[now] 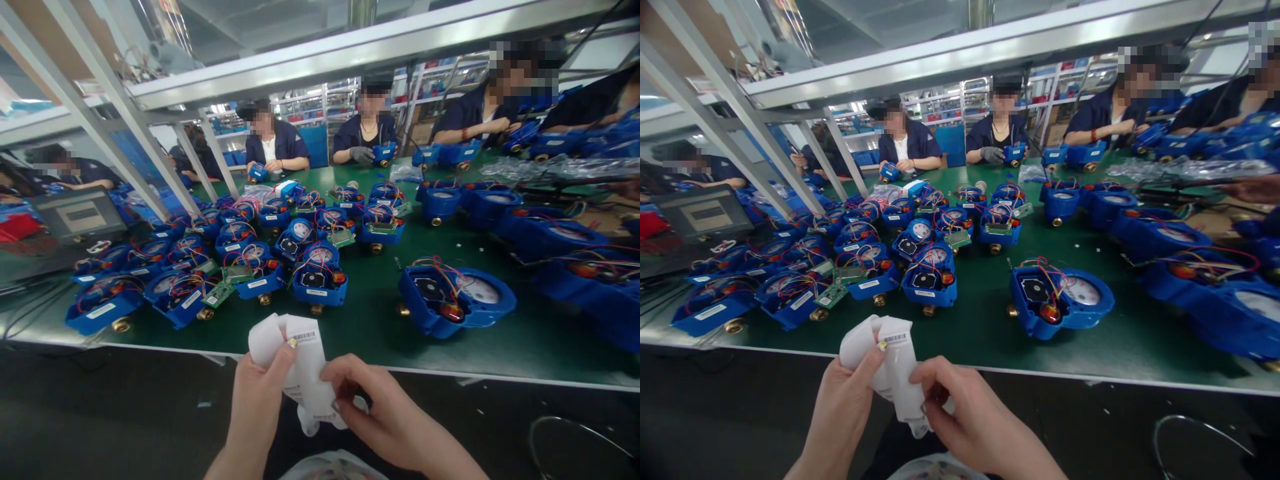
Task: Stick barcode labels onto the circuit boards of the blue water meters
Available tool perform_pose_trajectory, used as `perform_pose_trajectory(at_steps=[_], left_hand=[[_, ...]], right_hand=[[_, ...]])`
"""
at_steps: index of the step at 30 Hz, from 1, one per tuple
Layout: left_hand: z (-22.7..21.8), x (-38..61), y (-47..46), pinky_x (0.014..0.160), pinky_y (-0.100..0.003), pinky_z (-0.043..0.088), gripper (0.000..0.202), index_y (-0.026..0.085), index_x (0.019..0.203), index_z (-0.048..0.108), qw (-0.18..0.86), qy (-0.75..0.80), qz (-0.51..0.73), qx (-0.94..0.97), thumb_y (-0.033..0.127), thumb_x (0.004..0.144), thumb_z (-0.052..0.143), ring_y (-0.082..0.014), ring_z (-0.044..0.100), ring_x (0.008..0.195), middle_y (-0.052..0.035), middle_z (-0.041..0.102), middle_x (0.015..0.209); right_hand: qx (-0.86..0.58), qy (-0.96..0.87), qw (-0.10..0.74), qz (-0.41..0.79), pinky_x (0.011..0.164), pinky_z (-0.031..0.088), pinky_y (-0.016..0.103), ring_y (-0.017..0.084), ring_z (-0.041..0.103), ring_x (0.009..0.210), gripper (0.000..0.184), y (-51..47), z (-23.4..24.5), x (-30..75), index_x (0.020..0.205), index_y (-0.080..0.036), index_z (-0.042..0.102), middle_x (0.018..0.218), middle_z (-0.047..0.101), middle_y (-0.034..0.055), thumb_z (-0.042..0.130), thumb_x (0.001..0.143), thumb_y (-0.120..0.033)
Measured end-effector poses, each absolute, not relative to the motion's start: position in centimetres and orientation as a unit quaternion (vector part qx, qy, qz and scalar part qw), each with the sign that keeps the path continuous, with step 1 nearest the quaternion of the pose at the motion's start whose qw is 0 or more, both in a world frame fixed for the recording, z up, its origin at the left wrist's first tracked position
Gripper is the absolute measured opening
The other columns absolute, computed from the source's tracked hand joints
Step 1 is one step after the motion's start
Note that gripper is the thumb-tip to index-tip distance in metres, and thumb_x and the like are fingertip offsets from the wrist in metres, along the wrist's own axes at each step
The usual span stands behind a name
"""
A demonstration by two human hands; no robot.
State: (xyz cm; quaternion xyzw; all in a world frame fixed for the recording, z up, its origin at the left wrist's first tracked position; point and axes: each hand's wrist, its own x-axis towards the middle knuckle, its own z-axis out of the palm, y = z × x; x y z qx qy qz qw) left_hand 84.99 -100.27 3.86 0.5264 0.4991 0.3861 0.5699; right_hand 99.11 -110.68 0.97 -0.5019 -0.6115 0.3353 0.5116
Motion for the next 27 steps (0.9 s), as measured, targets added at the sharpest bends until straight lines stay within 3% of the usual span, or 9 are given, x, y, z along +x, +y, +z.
perform_pose_trajectory(at_steps=[4,7,11,15,20,27], left_hand=[[4.4,85.1,-100.6,0.060,-0.026,0.053,0.034,0.014,0.089,0.074,0.539,0.506,0.357,0.571,0.039,0.066,0.072,-0.0237,0.067,0.072,-0.0067,0.074,0.078],[4.8,85.3,-101.4,0.059,-0.024,0.052,0.025,0.016,0.080,0.074,0.499,0.494,0.358,0.615,0.036,0.065,0.070,-0.0215,0.067,0.068,-0.0033,0.073,0.072],[4.6,85.6,-102.5,0.061,-0.024,0.052,0.022,0.021,0.076,0.074,0.449,0.499,0.406,0.620,0.037,0.061,0.071,-0.0204,0.065,0.069,-0.0012,0.072,0.076],[4.2,85.6,-102.6,0.068,-0.028,0.051,0.020,0.023,0.074,0.074,0.409,0.492,0.402,0.655,0.038,0.060,0.072,-0.0232,0.065,0.072,-0.0017,0.071,0.075],[4.2,85.5,-102.5,0.071,-0.028,0.048,0.013,0.028,0.071,0.074,0.355,0.502,0.383,0.689,0.036,0.061,0.073,-0.0247,0.065,0.076,-0.0009,0.072,0.075],[3.6,85.2,-102.3,0.073,-0.032,0.047,0.016,0.028,0.072,0.074,0.294,0.495,0.358,0.735,0.041,0.062,0.071,-0.0295,0.065,0.079,-0.0038,0.072,0.077]], right_hand=[[-0.499,-0.507,0.633,0.305,0.067,0.050,0.021,0.011,0.061,0.074,0.028,-109.8,1.2,98.3,0.102,-0.024,0.053,0.086,0.063,-0.0008,0.052,0.079,-0.007],[-0.524,-0.433,0.691,0.245,0.060,0.052,0.019,0.011,0.063,0.066,0.025,-109.0,1.3,97.9,0.104,-0.023,0.056,0.079,0.067,-0.0009,0.058,0.080,-0.014],[-0.583,-0.430,0.672,0.152,0.051,0.050,0.018,0.011,0.063,0.057,0.015,-108.7,1.3,98.0,0.093,-0.020,0.064,0.069,0.068,-0.0003,0.061,0.079,-0.016],[-0.621,-0.463,0.624,0.105,0.052,0.050,0.019,0.011,0.061,0.056,0.009,-109.2,1.4,98.4,0.084,-0.019,0.067,0.069,0.068,0.0008,0.059,0.080,-0.016],[-0.627,-0.454,0.623,0.113,0.051,0.050,0.019,0.011,0.061,0.056,0.013,-109.5,1.4,98.8,0.091,-0.019,0.064,0.070,0.067,0.0008,0.057,0.080,-0.016],[-0.625,-0.450,0.614,0.173,0.054,0.048,0.019,0.010,0.058,0.058,0.006,-109.5,1.5,99.2,0.083,-0.019,0.062,0.069,0.065,-0.0001,0.056,0.080,-0.016]])
